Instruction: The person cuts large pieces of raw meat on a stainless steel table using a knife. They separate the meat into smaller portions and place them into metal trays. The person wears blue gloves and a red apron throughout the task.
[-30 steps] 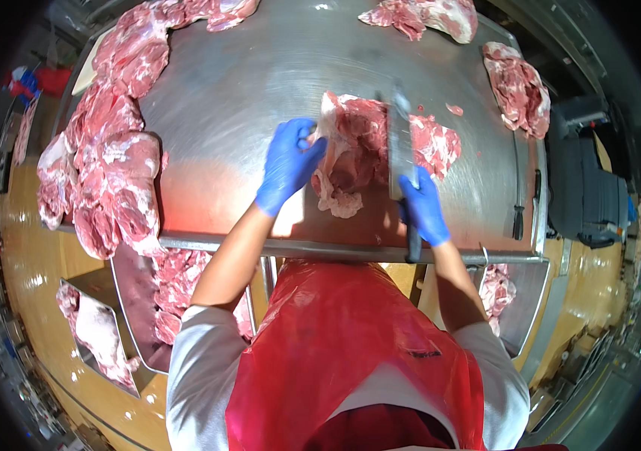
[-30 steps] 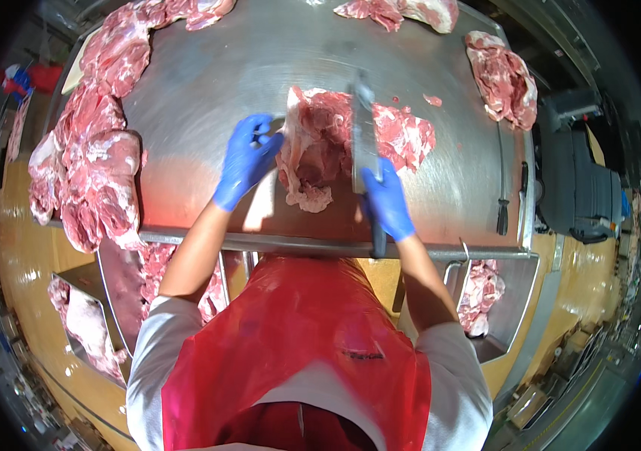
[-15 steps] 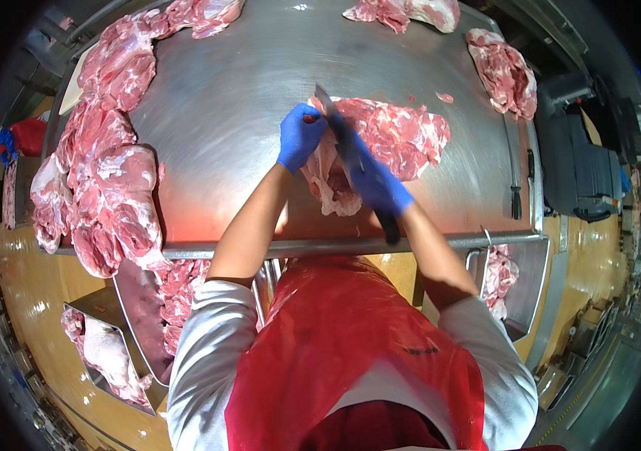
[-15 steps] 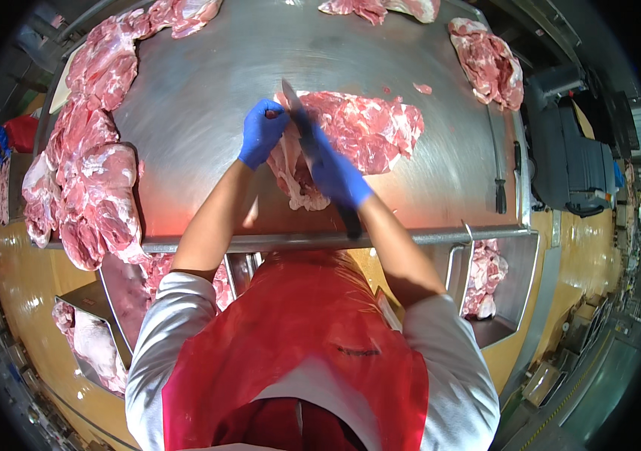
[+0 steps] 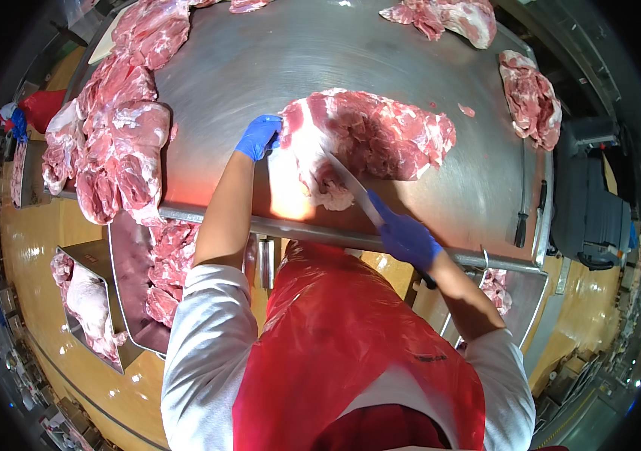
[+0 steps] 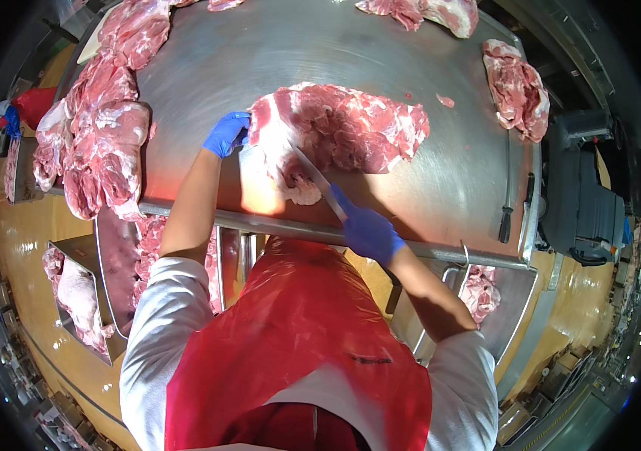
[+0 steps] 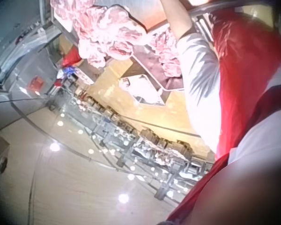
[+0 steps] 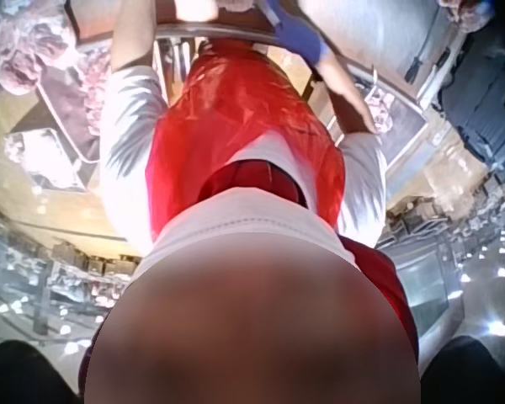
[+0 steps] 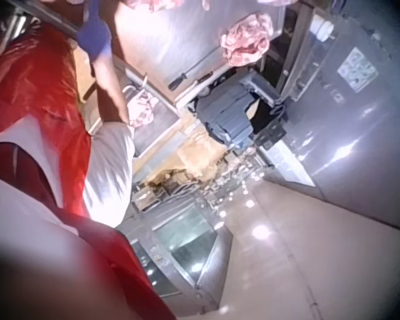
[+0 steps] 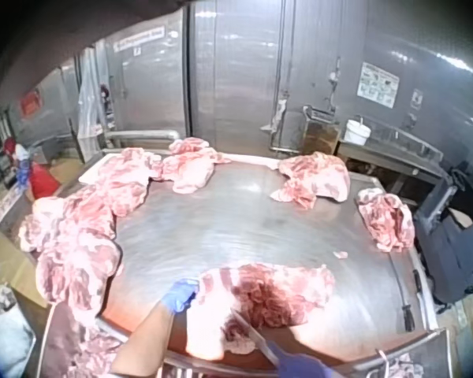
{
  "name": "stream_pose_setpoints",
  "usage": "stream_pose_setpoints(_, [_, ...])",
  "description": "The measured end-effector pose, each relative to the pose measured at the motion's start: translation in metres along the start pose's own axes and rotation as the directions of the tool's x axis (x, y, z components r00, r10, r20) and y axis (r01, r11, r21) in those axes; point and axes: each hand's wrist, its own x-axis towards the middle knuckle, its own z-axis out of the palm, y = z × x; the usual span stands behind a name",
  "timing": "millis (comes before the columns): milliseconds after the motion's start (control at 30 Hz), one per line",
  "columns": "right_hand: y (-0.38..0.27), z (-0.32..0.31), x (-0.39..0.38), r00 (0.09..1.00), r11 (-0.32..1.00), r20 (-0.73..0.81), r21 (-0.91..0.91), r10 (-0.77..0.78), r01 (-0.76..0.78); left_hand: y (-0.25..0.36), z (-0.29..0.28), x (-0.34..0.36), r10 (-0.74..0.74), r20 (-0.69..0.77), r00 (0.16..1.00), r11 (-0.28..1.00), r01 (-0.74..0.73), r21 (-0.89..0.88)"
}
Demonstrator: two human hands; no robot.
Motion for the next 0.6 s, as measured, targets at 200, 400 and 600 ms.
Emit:
stream_pose_setpoints(200, [-0.108,-0.067,0.061,0.985,0.714,-0.175,0.689,-0.004,0.126,0.016,0.026,-0.013,0.022,-0.044,0.999,0.972,-0.012,0.236])
stream_pose_setpoints(400, [-0.108,-0.047,0.203,0.946,0.944,-0.279,0.322,0.163,-0.068,0.015,0.019,-0.021,0.173,-0.035,0.984,0.968,-0.163,0.190])
stream_pose_setpoints(600, [-0.086,0.003,0.068,0.994,0.996,-0.112,-0.092,0.002,-0.013,-0.006,-0.044,-0.028,0.321,-0.146,0.936,0.884,-0.241,0.401])
